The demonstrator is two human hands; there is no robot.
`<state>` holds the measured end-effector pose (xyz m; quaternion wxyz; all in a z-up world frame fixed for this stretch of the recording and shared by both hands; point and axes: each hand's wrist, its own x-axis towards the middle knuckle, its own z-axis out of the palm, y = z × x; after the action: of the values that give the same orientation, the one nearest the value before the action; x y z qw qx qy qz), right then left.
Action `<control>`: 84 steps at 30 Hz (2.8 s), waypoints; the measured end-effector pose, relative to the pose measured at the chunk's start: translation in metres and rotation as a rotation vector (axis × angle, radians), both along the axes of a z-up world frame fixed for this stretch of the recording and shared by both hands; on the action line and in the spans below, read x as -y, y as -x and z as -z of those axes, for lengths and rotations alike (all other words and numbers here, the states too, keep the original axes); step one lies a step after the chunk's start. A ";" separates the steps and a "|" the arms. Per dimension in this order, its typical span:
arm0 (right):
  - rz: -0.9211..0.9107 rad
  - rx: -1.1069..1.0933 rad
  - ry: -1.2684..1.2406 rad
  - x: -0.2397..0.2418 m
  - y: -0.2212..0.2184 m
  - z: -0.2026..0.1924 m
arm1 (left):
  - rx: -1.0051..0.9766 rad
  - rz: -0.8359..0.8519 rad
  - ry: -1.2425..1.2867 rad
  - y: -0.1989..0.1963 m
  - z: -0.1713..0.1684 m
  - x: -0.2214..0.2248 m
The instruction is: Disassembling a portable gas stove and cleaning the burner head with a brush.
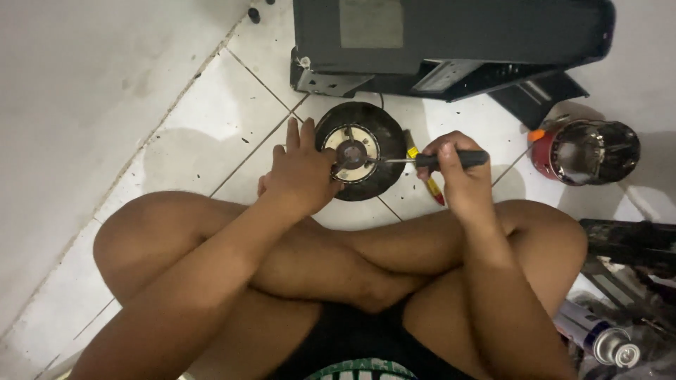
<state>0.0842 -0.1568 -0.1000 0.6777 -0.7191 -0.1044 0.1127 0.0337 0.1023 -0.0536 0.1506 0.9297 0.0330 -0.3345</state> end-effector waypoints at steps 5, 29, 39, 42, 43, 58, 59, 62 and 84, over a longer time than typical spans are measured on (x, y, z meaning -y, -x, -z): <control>-0.212 0.036 0.255 -0.003 -0.002 -0.026 | 0.402 0.023 -0.002 0.004 -0.014 0.008; -0.033 -0.100 0.384 0.053 -0.011 -0.006 | 0.092 -0.010 -0.082 0.001 0.032 0.002; 0.596 -0.393 0.262 0.057 -0.029 -0.001 | 0.351 0.050 -0.055 0.012 0.070 -0.007; 0.493 -0.395 0.378 0.051 -0.031 0.020 | 0.329 -0.001 -0.016 0.015 0.064 -0.006; 0.492 -0.380 0.332 0.049 -0.029 0.026 | 0.330 -0.005 -0.013 0.016 0.064 -0.007; 0.209 -0.124 1.291 0.044 -0.019 0.054 | 0.235 -0.093 0.077 0.014 0.047 -0.012; 0.180 -0.039 1.349 0.044 -0.017 0.059 | 0.247 -0.089 0.087 0.014 0.048 -0.013; 0.097 0.182 1.324 0.027 -0.005 0.038 | 0.189 -0.115 0.115 0.011 0.036 -0.015; -0.250 0.297 1.279 -0.032 0.012 -0.061 | -0.094 -0.161 0.119 -0.007 0.003 -0.008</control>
<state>0.0722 -0.1252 -0.0389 0.0780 -0.9697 -0.1916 0.1299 0.0405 0.1104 -0.0569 0.2300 0.8968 0.0949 -0.3659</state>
